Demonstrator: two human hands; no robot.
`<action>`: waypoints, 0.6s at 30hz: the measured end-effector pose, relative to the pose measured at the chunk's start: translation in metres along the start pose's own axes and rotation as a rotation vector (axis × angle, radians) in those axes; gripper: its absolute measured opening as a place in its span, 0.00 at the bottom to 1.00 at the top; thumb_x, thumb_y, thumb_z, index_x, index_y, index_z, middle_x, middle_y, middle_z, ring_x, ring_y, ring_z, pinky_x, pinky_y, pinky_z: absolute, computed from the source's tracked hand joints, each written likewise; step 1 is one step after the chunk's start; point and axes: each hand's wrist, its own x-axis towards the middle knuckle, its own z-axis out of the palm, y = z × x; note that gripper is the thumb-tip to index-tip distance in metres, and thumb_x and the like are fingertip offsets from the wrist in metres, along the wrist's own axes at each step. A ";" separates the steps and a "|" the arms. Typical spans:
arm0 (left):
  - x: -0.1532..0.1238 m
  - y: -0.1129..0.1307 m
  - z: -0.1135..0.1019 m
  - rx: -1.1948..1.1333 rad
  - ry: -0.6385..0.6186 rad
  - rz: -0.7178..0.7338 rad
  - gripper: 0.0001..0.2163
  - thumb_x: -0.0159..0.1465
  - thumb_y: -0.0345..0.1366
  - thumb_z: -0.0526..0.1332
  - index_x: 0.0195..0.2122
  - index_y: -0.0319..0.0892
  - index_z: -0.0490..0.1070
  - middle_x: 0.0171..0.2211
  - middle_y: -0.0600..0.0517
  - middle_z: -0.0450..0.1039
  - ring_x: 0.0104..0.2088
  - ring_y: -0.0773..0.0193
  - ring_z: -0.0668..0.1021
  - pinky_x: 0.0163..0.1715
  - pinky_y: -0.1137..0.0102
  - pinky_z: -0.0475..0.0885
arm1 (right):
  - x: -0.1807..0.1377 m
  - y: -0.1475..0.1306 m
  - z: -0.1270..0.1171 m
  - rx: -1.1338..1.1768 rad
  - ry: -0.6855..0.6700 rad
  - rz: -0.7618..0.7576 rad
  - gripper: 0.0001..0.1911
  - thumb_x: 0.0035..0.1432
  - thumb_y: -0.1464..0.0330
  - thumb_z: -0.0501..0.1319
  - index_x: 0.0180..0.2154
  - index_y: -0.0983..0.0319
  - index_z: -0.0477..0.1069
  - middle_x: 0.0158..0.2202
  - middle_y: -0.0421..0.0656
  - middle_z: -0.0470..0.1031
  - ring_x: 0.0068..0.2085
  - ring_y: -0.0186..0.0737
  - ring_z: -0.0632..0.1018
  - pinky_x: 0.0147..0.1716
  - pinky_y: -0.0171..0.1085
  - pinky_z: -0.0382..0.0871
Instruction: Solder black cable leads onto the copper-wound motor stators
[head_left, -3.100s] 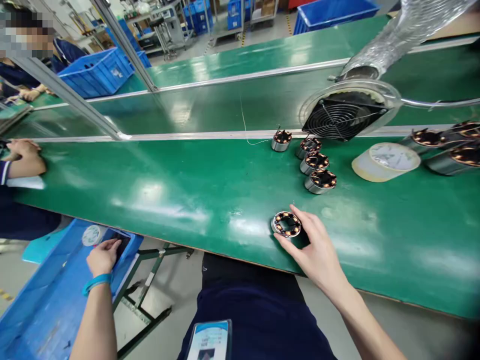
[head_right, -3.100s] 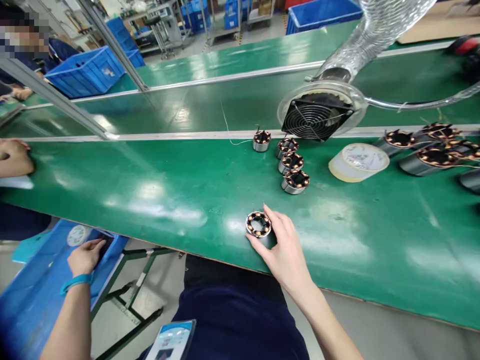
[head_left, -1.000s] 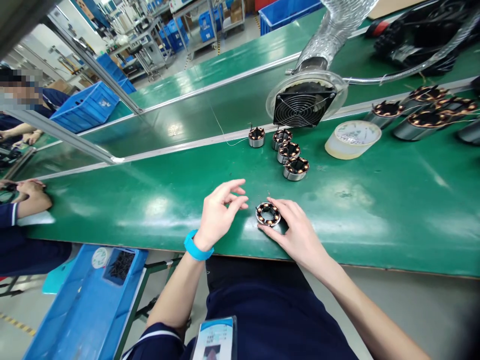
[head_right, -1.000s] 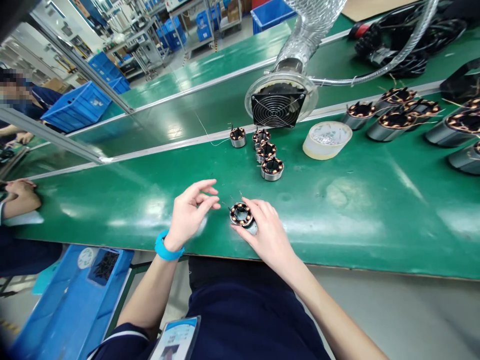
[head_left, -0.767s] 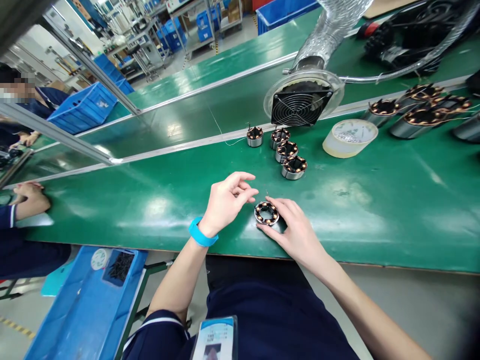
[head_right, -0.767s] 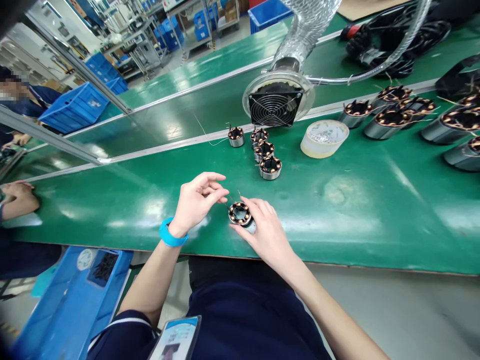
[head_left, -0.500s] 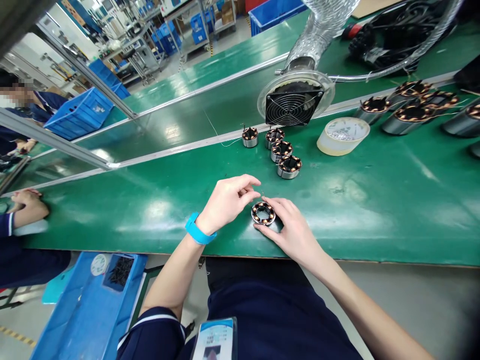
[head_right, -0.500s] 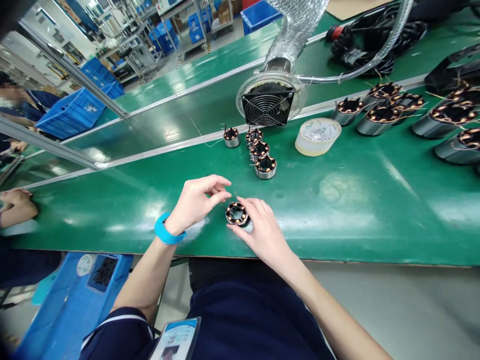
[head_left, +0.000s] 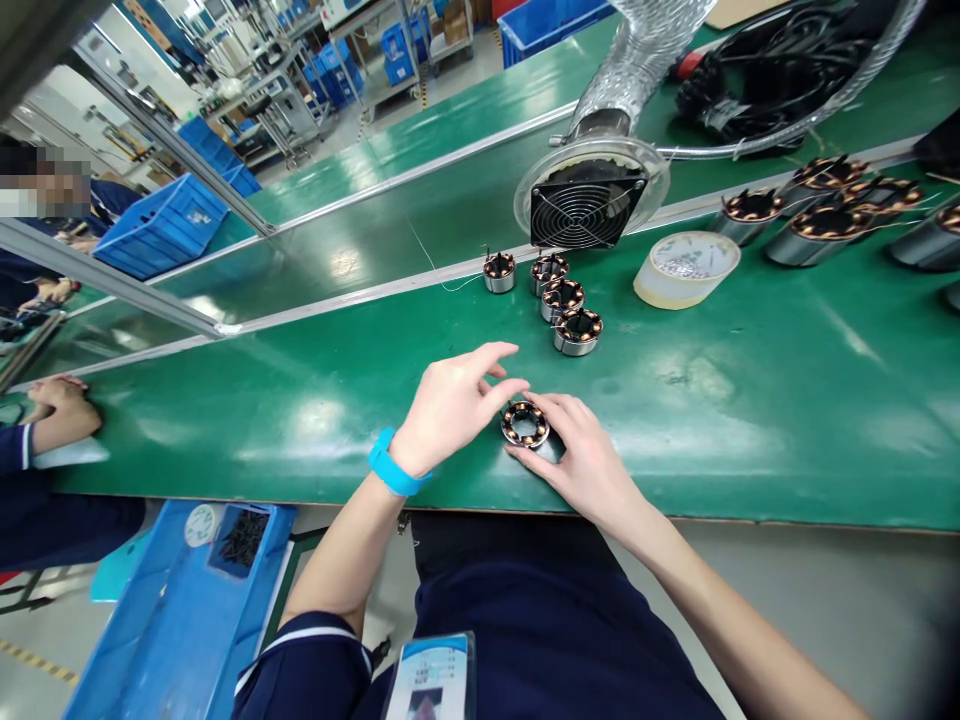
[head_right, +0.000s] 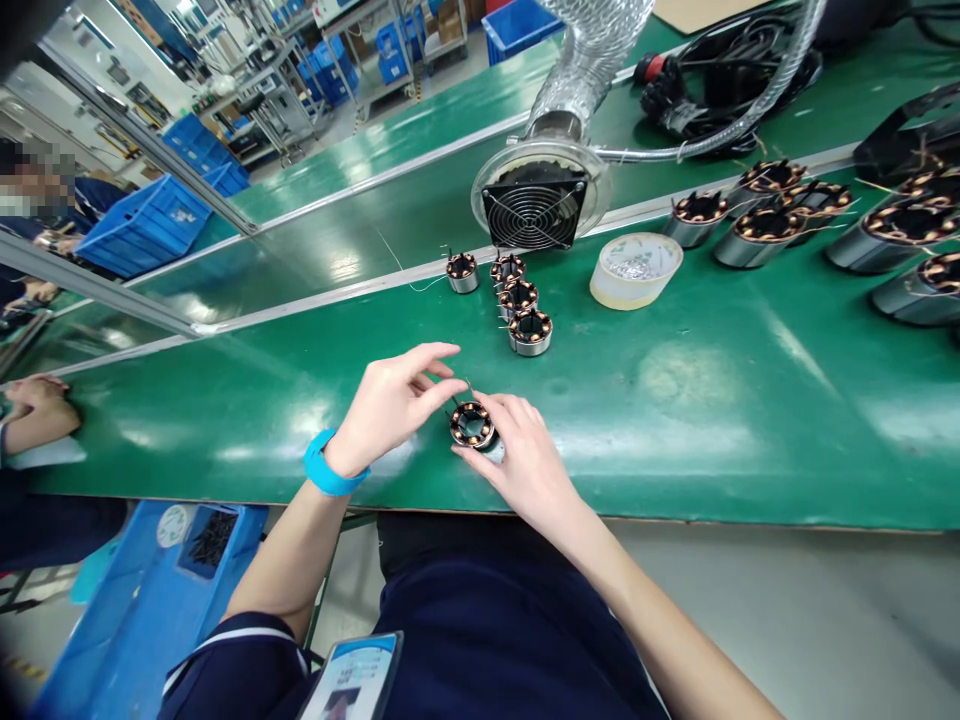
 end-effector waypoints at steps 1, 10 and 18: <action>-0.004 -0.001 -0.005 -0.022 0.067 -0.021 0.15 0.66 0.40 0.67 0.53 0.43 0.76 0.38 0.51 0.82 0.29 0.68 0.80 0.33 0.74 0.75 | 0.000 0.000 0.000 -0.003 0.002 -0.003 0.30 0.68 0.51 0.60 0.64 0.59 0.62 0.53 0.52 0.72 0.53 0.54 0.74 0.52 0.55 0.72; -0.140 -0.121 -0.117 0.349 0.725 -0.851 0.17 0.63 0.51 0.63 0.43 0.44 0.78 0.35 0.55 0.82 0.35 0.63 0.84 0.39 0.70 0.78 | -0.005 0.001 0.000 -0.044 0.003 -0.007 0.32 0.69 0.51 0.60 0.67 0.58 0.59 0.53 0.52 0.72 0.53 0.55 0.75 0.51 0.54 0.73; -0.302 -0.186 -0.164 0.591 0.668 -1.467 0.10 0.47 0.42 0.64 0.18 0.46 0.63 0.08 0.56 0.51 0.25 0.38 0.78 0.38 0.44 0.74 | -0.002 0.000 0.000 0.002 -0.012 0.008 0.31 0.68 0.58 0.63 0.68 0.56 0.58 0.54 0.51 0.72 0.54 0.54 0.74 0.53 0.54 0.72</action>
